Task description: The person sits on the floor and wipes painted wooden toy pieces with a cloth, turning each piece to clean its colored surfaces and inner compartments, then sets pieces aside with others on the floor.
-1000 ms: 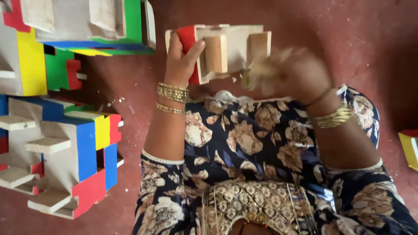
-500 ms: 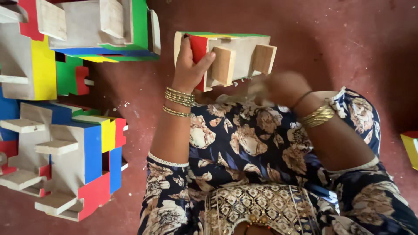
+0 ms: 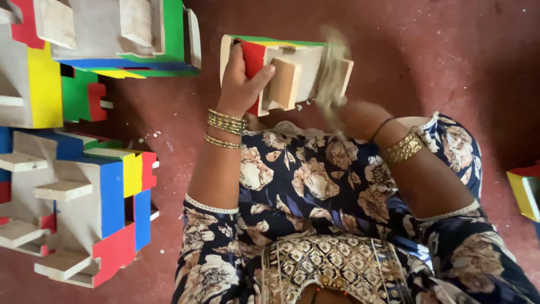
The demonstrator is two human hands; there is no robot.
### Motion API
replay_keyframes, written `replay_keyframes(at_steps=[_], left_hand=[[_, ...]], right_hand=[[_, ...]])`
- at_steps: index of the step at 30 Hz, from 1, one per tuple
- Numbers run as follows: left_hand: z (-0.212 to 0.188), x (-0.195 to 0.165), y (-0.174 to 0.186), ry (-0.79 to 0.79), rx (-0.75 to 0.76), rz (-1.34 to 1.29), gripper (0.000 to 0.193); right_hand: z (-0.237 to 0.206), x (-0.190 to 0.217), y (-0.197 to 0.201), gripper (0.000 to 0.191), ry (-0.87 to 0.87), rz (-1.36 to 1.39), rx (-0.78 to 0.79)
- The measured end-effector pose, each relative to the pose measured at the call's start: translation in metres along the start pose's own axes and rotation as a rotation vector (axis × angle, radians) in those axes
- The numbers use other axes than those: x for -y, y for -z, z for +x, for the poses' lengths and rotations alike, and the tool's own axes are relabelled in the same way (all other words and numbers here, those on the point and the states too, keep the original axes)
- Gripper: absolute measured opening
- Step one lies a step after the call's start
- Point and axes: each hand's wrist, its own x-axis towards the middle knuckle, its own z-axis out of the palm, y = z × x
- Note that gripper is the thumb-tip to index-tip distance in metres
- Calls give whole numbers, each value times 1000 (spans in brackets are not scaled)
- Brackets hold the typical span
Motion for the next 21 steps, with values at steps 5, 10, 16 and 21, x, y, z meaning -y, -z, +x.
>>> replay_keyframes(at_steps=[5,10,16,21], left_hand=[[-5,-6,3,-30,-7,93,53],[1,-5,7,-38,-16,200,54],[0,-4,7,-23,-2,80,52],[-5,-12,9,-62,78,142,52]], right_hand=[[-19,-36,-10,42,533,368,-815],[-104,-60,19,38,296,300,-1445],[-37,-38,30,30,78,321,-978],[36,-71,-6,26,-173,15,-15]])
